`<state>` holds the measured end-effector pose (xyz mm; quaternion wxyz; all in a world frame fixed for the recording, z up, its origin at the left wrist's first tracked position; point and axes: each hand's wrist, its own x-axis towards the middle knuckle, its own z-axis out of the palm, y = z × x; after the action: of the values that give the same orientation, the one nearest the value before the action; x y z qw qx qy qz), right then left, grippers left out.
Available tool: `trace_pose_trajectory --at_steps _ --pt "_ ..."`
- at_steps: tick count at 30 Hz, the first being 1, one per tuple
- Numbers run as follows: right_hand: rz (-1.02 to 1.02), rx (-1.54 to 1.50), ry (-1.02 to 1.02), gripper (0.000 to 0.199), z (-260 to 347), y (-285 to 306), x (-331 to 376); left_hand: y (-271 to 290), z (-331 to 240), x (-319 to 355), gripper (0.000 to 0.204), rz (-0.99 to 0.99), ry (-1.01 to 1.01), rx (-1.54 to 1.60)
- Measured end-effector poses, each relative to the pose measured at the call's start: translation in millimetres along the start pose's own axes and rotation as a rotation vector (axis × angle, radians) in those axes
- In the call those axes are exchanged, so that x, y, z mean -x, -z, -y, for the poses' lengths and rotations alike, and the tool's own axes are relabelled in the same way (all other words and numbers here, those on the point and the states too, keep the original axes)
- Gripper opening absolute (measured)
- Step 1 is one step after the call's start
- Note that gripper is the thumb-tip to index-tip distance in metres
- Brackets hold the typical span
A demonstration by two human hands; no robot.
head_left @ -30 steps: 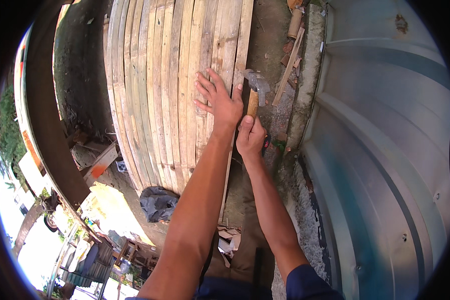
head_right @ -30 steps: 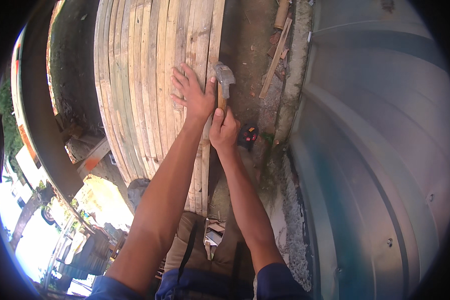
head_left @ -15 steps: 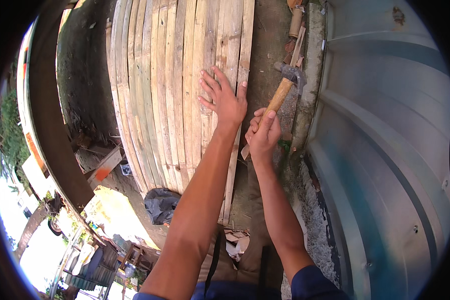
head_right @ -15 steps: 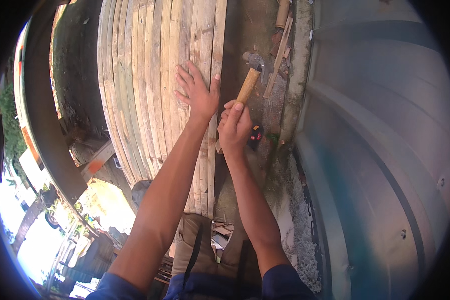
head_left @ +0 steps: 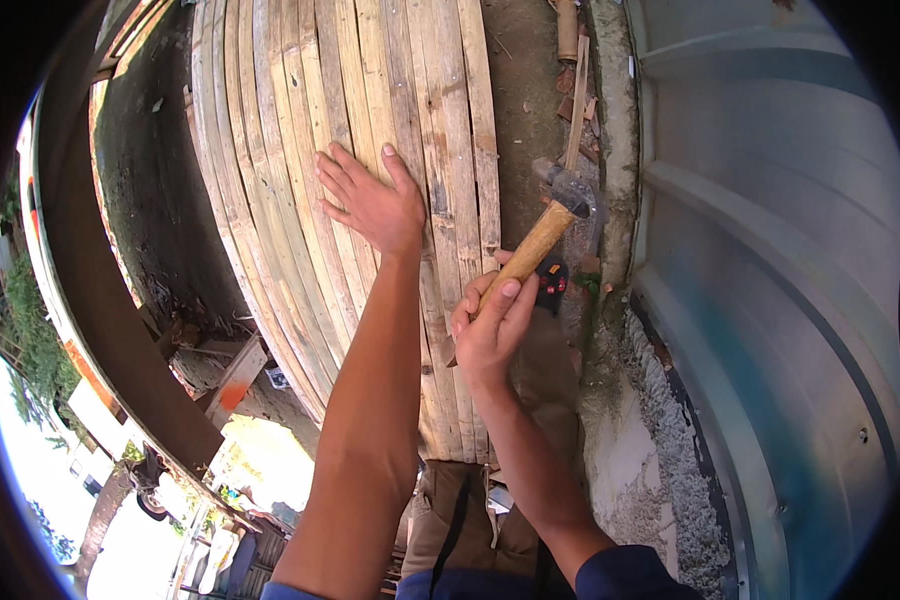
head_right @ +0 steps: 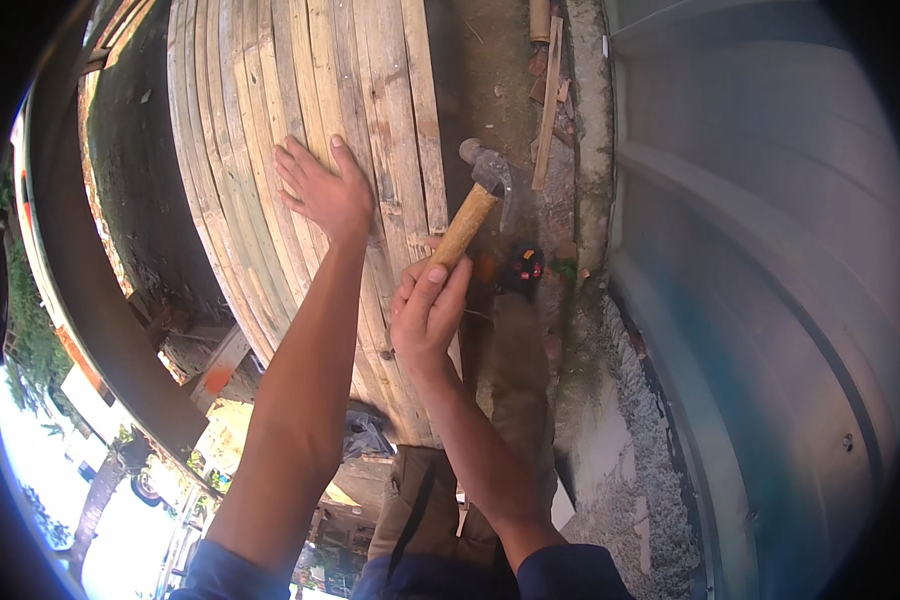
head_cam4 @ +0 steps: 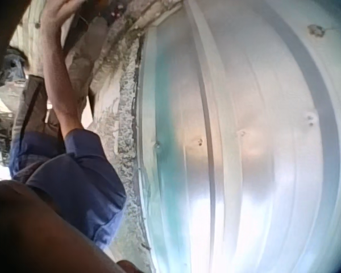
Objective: The person hammers nails into a wooden plank using a hammer. They repeatedly pick nails from a black bag and drive them into the wood, then set the hammer down and gather small sticks from the ground.
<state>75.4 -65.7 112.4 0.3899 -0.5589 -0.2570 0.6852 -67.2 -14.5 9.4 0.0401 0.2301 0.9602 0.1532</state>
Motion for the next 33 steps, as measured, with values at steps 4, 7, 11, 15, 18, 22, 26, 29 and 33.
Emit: trace_pose_trajectory --at_steps 4,7,11,15,18,22,26,29,33 --pt "-0.023 -0.072 0.056 0.042 -11.8 -27.0 -5.8 0.8 -4.3 -1.0 0.079 -0.005 0.006 -0.013" --pt "-0.087 0.042 0.051 0.042 -29.9 -35.5 -10.5 0.6 -6.8 -1.2 0.079 -0.006 0.003 -0.015" --pt "-0.189 -0.073 0.085 0.044 -18.7 -38.1 -2.5 0.9 -2.5 -3.0 0.079 0.001 0.019 -0.013" --pt "-0.15 0.217 0.208 0.044 -45.4 -36.1 -20.0 2.2 -7.1 -2.8 0.08 0.026 0.02 -0.023" --pt "-0.135 0.224 0.204 0.041 -43.3 -33.3 -11.4 2.4 -5.2 -2.7 0.078 0.029 0.021 -0.029" --pt "-0.159 -0.136 0.165 0.037 -17.1 -46.0 -0.7 1.8 -5.9 -3.5 0.079 0.031 0.017 -0.026" --pt "-0.145 0.032 -0.005 0.049 -32.5 -33.3 -14.2 2.0 -5.8 -2.6 0.079 0.028 0.016 -0.045" --pt "-0.235 -0.181 0.086 0.047 -13.1 -37.2 -6.3 0.4 -5.4 -4.9 0.079 0.022 0.012 -0.035" --pt "-0.148 0.074 0.139 0.046 -33.7 -37.6 -17.2 2.8 -6.5 -2.2 0.079 0.029 0.018 -0.04"
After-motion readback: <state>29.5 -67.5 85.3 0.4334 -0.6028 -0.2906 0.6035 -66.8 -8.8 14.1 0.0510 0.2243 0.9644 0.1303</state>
